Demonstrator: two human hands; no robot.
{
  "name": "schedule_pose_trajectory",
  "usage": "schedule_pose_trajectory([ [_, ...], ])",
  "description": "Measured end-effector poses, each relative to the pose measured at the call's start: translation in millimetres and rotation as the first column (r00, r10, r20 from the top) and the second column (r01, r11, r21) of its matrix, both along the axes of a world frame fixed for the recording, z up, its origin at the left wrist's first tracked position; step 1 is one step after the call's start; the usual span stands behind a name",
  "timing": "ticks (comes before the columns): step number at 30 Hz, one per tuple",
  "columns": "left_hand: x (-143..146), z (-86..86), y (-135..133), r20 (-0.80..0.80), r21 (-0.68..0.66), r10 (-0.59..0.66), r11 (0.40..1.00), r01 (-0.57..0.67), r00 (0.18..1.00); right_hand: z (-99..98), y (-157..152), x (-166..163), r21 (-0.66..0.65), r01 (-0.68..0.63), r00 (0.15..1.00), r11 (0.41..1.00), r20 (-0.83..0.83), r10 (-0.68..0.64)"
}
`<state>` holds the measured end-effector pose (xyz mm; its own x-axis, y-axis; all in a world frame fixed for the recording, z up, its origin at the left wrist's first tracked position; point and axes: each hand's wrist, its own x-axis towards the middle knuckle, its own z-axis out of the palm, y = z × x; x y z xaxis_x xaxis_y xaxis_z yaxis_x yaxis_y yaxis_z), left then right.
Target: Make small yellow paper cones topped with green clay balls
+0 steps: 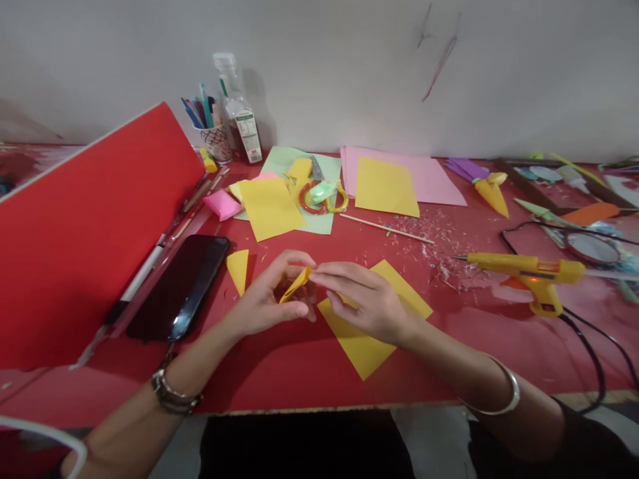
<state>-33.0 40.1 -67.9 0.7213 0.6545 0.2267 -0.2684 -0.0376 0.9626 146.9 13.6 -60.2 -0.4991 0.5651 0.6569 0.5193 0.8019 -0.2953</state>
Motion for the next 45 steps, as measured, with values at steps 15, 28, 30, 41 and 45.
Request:
schedule_pose_trajectory([
  [15,0.9,0.5,-0.9,-0.339,0.249,0.132,0.968,-0.046,0.931,0.1,-2.9,-2.9,-0.032,0.022,0.997,0.999,0.073,-0.02],
  [28,0.8,-0.8,-1.5,-0.52,0.339,0.206,0.941,-0.021,0.829,1.1,-5.5,-6.8,-0.236,0.007,0.999,0.972,0.043,0.003],
  [30,1.7,-0.5,-1.7,-0.52,0.368,0.22,0.93,-0.016,0.825,1.1,-6.6,-7.9,-0.303,0.002,0.999,0.953,0.047,0.013],
  [41,4.0,1.4,-5.3,-0.477,0.377,0.053,0.914,0.149,0.877,-1.5,-6.9,-8.2,-0.369,-0.055,0.996,0.928,0.044,0.077],
  [45,2.8,1.7,-3.8,-0.381,0.332,0.005,0.934,0.132,0.925,-1.9,-5.6,-6.1,-0.323,-0.099,0.994,0.941,0.002,0.105],
])
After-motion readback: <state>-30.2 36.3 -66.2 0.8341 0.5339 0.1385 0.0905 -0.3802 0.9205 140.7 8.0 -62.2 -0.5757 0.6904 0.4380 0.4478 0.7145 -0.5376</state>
